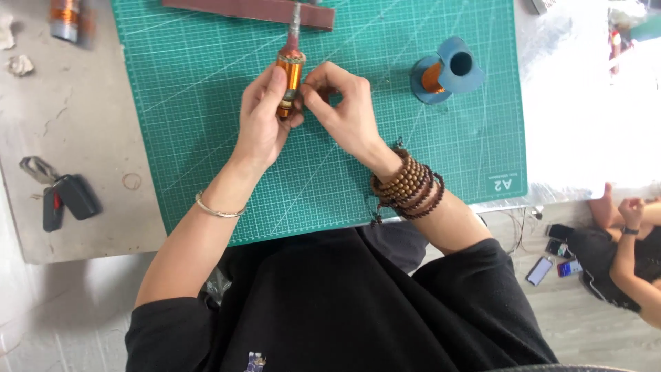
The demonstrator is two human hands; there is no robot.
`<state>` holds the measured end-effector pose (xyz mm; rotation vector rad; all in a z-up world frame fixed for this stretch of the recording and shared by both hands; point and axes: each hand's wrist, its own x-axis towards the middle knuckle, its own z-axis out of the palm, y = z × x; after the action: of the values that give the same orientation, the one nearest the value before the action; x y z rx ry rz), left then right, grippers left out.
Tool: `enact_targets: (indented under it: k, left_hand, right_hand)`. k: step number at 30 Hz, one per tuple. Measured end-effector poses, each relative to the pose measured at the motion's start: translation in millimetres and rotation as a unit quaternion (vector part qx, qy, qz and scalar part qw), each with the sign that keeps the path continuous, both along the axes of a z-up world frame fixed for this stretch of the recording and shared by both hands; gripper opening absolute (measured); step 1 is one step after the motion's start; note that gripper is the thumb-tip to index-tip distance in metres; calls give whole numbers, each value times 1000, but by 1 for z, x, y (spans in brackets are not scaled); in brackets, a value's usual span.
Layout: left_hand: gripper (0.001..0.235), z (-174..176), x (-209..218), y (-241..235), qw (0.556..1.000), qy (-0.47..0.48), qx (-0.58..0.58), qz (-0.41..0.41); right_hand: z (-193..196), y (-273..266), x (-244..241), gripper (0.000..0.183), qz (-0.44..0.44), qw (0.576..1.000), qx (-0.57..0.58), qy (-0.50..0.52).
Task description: Manually winding copper wire onto the poles of a small motor armature on a cutting mat.
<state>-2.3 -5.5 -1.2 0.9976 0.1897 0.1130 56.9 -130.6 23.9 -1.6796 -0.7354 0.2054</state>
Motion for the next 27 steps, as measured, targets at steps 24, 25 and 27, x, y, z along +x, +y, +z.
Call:
enact_targets:
  k: [24,25,27]
  left_hand:
    - [36,-1,0,-3,997,-15,65,37]
    - [36,-3,0,-3,997,-17,66,40]
    - [34,-5,-1,-4,990,-76,107,46]
  right_hand:
    - [-3,1,0,10,1,1000,17,-8]
    - [-2,2,-1,10,5,1000,19,-10]
    - [2,2,-3,11,12,1000,26,-1]
